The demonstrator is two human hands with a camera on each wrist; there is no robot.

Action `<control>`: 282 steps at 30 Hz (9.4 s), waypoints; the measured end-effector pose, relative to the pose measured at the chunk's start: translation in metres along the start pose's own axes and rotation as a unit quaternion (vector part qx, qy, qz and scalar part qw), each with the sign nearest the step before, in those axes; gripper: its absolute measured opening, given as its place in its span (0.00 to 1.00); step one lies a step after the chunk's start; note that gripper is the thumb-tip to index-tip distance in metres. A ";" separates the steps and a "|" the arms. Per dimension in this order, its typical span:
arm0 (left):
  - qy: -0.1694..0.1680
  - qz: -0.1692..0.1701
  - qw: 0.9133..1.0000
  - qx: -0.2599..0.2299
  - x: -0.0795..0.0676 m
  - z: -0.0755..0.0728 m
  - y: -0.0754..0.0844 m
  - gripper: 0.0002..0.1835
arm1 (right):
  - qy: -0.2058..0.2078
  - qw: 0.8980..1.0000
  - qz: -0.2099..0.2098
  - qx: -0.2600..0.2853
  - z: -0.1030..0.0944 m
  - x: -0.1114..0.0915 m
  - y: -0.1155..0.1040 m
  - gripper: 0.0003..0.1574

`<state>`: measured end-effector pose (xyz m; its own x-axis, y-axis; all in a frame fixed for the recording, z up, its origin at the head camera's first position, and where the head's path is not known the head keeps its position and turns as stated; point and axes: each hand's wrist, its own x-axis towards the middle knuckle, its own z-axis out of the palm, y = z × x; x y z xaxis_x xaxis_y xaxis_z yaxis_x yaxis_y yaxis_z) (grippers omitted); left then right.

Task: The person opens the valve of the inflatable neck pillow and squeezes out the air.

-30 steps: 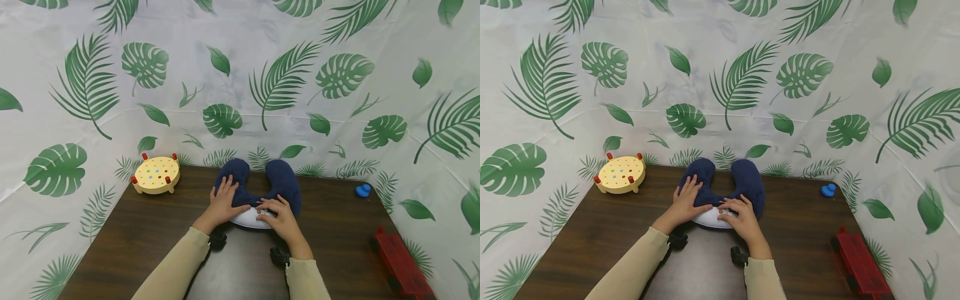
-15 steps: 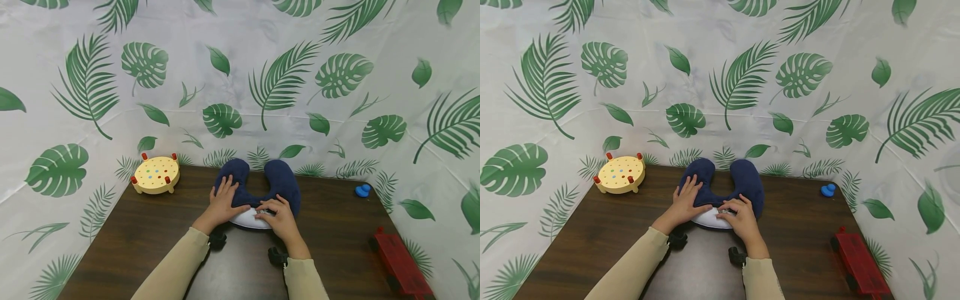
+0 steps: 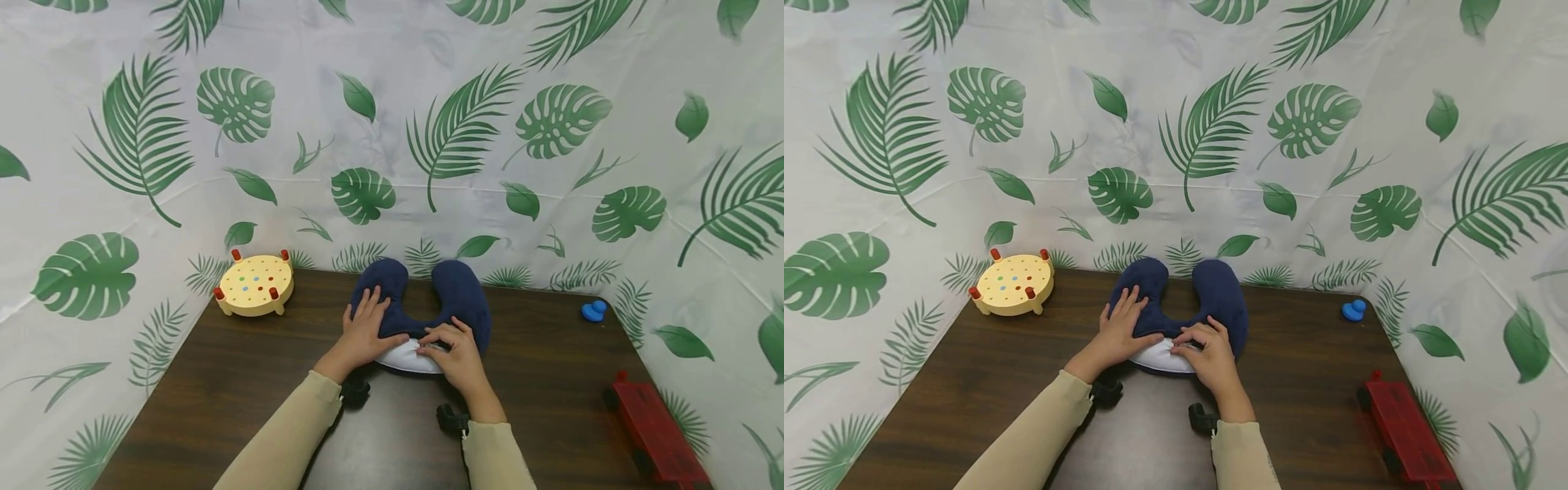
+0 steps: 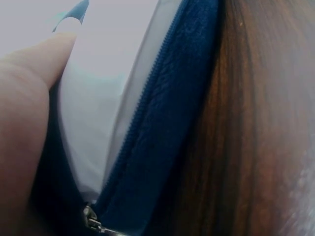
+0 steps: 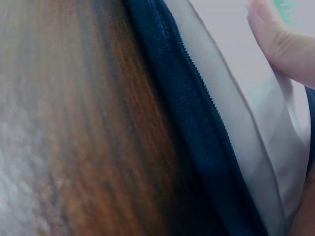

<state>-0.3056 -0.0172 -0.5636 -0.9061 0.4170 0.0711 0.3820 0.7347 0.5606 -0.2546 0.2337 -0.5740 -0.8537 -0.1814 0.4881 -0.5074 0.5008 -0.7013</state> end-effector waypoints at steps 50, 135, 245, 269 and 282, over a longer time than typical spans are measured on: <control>0.048 0.005 0.998 0.048 0.004 0.008 0.002 0.82 | 0.009 0.999 0.012 0.030 -0.003 0.001 0.004 0.15; 0.030 0.012 0.999 -0.008 0.003 0.006 0.000 0.41 | -0.033 0.998 0.024 0.044 -0.004 0.000 0.010 0.13; -0.006 0.065 0.998 -0.002 0.003 0.010 -0.003 0.38 | -0.030 0.999 0.038 0.011 0.000 -0.001 0.007 0.10; -0.021 0.040 0.998 -0.035 0.005 0.010 -0.002 0.43 | -0.047 0.997 0.055 0.033 -0.003 -0.001 0.008 0.04; -0.030 0.037 0.998 -0.052 0.005 0.007 -0.002 0.44 | -0.053 0.997 0.050 0.039 -0.003 -0.001 0.012 0.08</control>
<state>-0.3094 -0.0129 -0.5696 -0.8623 0.5019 0.0676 0.4240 0.6424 0.6384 -0.2595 0.2425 -0.5812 -0.9060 -0.2239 0.3592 -0.4231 0.4539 -0.7842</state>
